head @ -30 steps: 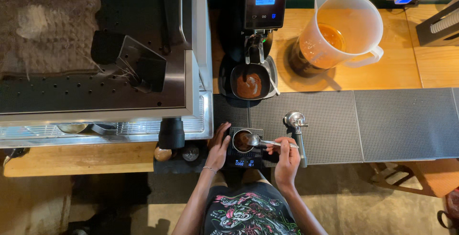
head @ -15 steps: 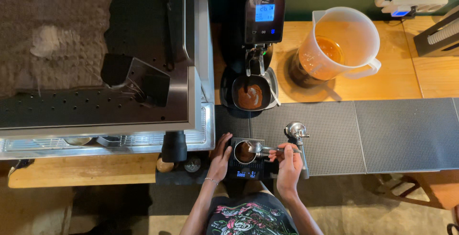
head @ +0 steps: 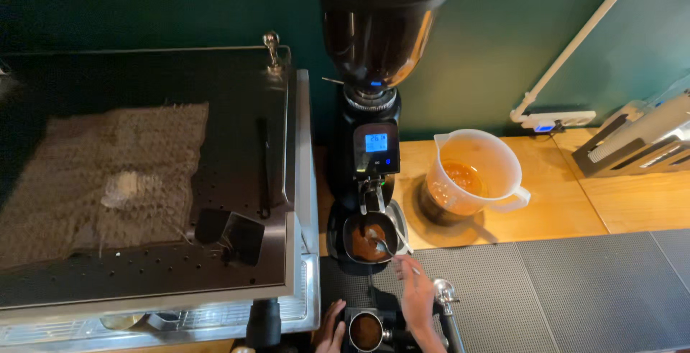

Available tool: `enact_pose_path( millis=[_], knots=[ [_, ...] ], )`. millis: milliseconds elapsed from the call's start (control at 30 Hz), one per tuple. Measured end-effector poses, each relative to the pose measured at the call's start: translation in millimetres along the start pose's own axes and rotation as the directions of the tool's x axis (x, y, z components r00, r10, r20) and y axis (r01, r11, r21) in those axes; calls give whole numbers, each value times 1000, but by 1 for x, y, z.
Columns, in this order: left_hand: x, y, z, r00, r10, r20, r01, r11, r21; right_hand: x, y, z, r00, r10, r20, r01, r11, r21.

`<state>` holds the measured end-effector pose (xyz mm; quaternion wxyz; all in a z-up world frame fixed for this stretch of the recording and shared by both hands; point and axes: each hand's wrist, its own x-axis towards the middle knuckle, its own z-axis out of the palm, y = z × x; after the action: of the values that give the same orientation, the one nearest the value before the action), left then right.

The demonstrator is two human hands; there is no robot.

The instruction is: The person prepares an espresso shot by grinding coffee beans into a portafilter, leveling the grounds with a spoon, and tamping the coffee. They then lock the portafilter into the espresso machine and later remove it to knock out the spent coffee puck into a knock box.

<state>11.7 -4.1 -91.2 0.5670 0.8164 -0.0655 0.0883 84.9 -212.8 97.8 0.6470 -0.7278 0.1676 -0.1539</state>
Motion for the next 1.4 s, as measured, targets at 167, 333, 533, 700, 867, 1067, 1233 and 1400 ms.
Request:
enact_pose_path(
  millis=[167,333,533,700,867,1067,1233,1400],
  knots=[
    [6,-22,3,998,14,62,-15,1000,15,8,6,-4,897,-298,327,399,864,-306],
    [3,29,-17,981,-160,112,166,985,-43,-22,-6,-10,991,-88,105,108,974,-201],
    [7,65,-29,930,-296,219,312,949,-42,-69,-19,-36,999,-29,31,26,994,107],
    [8,69,-31,956,-225,189,231,973,-11,-87,-19,-55,995,-61,84,59,998,25],
    [8,77,-31,973,-183,143,185,983,2,-60,-22,-43,997,77,23,-79,986,146],
    [7,73,-28,994,-80,70,76,995,58,-3,-17,-7,968,237,78,-248,947,205],
    [4,87,-36,988,-121,92,119,993,27,8,-19,3,925,346,156,-366,922,125],
    [-27,119,-46,922,-351,163,370,923,-107,-11,-27,-35,914,312,258,-264,943,-202]
  ],
)
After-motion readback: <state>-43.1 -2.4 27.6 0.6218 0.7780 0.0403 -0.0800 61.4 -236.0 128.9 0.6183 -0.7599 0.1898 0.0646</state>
